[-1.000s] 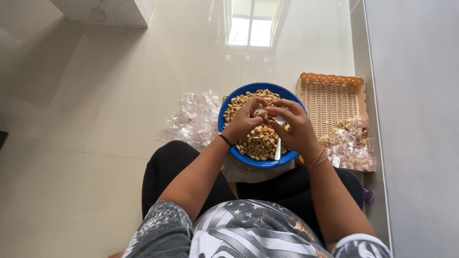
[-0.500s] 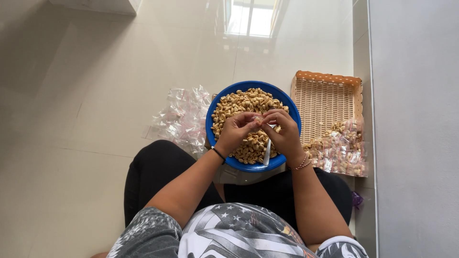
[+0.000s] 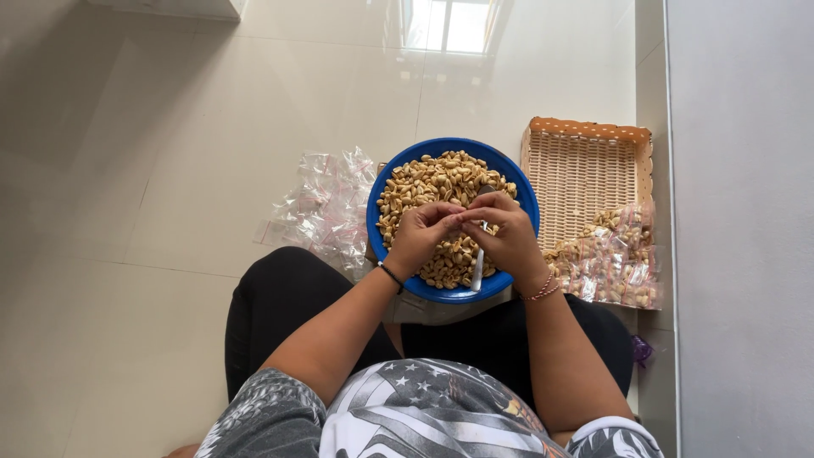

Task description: A person sitting on the floor sorts through noodle snacks in a bowl, using a spoon and hands to separate items and fill small plastic bags.

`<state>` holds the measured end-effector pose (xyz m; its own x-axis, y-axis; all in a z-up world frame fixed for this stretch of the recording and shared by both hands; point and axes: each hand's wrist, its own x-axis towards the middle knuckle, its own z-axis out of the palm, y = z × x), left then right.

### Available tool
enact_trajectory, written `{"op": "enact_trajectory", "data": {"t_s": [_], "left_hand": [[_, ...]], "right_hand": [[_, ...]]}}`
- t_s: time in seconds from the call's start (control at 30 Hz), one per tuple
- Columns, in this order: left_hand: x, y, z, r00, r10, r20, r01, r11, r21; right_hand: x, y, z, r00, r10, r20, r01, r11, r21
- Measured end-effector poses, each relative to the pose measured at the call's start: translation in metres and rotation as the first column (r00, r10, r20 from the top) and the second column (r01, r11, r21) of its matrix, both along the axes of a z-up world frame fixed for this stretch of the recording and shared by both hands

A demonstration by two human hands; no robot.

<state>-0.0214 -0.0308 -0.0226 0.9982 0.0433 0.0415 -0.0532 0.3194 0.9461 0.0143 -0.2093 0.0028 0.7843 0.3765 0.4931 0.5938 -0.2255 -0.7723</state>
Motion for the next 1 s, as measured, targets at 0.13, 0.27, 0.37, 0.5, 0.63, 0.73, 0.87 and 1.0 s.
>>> {"op": "enact_trajectory", "data": {"t_s": [0.13, 0.27, 0.37, 0.5, 0.63, 0.73, 0.87, 1.0], "left_hand": [[0.000, -0.002, 0.006, 1.000, 0.019, 0.003, -0.019, 1.000, 0.023], [0.000, 0.000, 0.012, 1.000, -0.006, 0.002, 0.006, 0.998, -0.055], [0.001, 0.001, 0.005, 0.998, -0.047, -0.037, 0.044, 0.996, -0.073], [-0.001, -0.002, 0.002, 0.998, -0.031, -0.052, 0.028, 0.997, -0.073], [-0.001, 0.001, 0.004, 0.999, -0.031, -0.013, 0.030, 0.997, -0.077], [0.000, 0.002, 0.004, 1.000, -0.002, 0.001, 0.002, 0.999, -0.044], [-0.001, 0.002, 0.009, 1.000, -0.016, 0.012, 0.017, 0.999, -0.030], [-0.001, 0.002, 0.008, 0.999, -0.040, 0.030, 0.041, 0.999, -0.029]], "right_hand": [[-0.009, 0.005, 0.016, 0.998, -0.055, -0.024, 0.056, 0.998, 0.040], [-0.008, 0.003, 0.018, 0.996, -0.092, 0.002, 0.092, 0.993, 0.074], [-0.007, 0.001, 0.016, 0.999, -0.052, -0.007, 0.053, 0.997, 0.062], [-0.006, -0.001, 0.019, 0.995, 0.016, -0.095, -0.010, 0.998, 0.058], [-0.008, -0.002, 0.008, 0.958, 0.021, -0.285, 0.025, 0.987, 0.157], [-0.007, -0.005, 0.006, 0.914, 0.030, -0.405, 0.034, 0.988, 0.152], [-0.008, -0.005, 0.011, 0.877, 0.069, -0.476, 0.005, 0.988, 0.152], [-0.009, -0.006, 0.016, 0.887, 0.068, -0.457, -0.005, 0.991, 0.137]]}}
